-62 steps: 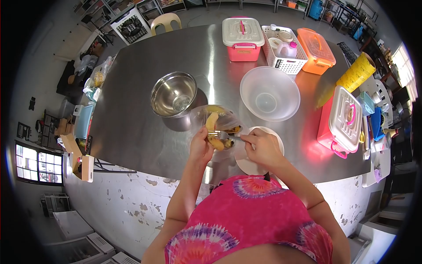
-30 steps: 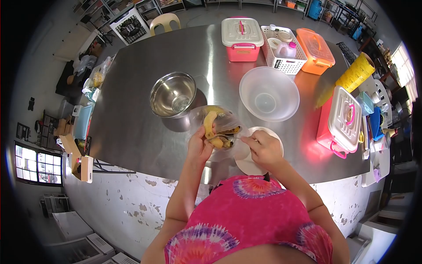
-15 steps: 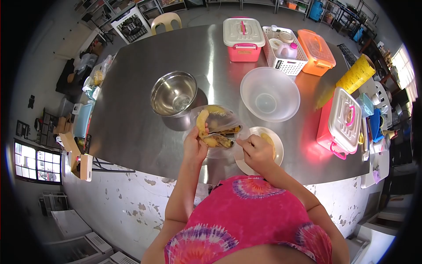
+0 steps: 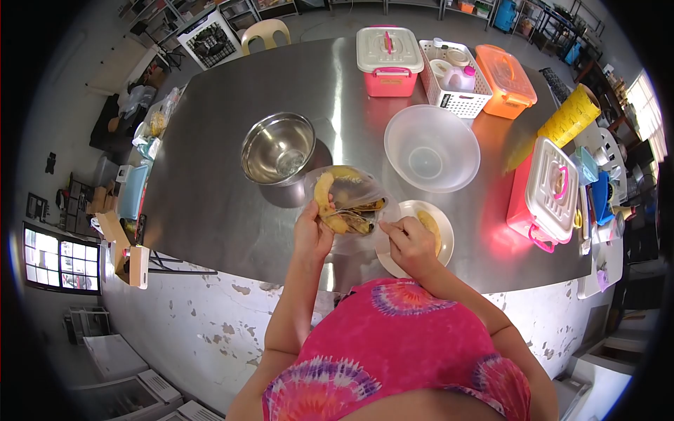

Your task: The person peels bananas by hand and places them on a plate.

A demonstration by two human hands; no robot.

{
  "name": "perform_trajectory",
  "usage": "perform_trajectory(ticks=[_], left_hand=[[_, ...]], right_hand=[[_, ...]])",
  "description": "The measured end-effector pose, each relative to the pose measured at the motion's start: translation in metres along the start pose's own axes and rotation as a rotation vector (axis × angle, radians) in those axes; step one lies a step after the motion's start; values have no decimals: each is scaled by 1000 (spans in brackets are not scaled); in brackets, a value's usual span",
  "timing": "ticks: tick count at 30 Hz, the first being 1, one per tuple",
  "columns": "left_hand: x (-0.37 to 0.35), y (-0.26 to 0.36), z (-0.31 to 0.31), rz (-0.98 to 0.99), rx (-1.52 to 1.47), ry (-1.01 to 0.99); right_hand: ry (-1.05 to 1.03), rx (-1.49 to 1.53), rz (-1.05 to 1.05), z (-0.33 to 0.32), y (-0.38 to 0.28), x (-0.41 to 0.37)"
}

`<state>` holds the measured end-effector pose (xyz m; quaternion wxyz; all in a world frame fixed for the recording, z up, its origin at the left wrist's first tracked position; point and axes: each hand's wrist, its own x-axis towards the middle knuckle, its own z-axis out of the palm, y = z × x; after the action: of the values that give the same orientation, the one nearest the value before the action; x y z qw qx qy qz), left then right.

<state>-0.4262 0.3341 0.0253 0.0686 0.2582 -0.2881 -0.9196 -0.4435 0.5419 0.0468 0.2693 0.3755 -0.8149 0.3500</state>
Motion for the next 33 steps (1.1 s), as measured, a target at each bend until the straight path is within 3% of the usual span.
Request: perform_trajectory(ticks=[8,20,33], left_hand=[[-15,-4,11,39,-20,51],[-6,-26,-16,-126,-276,-64],[-3,-25,-19,-89,-275,-31]], right_hand=[[-1,53,169,-1,1,-9],[-183,354,503,-9,-2,-21],[-195,209,434,-11,-6,-20]])
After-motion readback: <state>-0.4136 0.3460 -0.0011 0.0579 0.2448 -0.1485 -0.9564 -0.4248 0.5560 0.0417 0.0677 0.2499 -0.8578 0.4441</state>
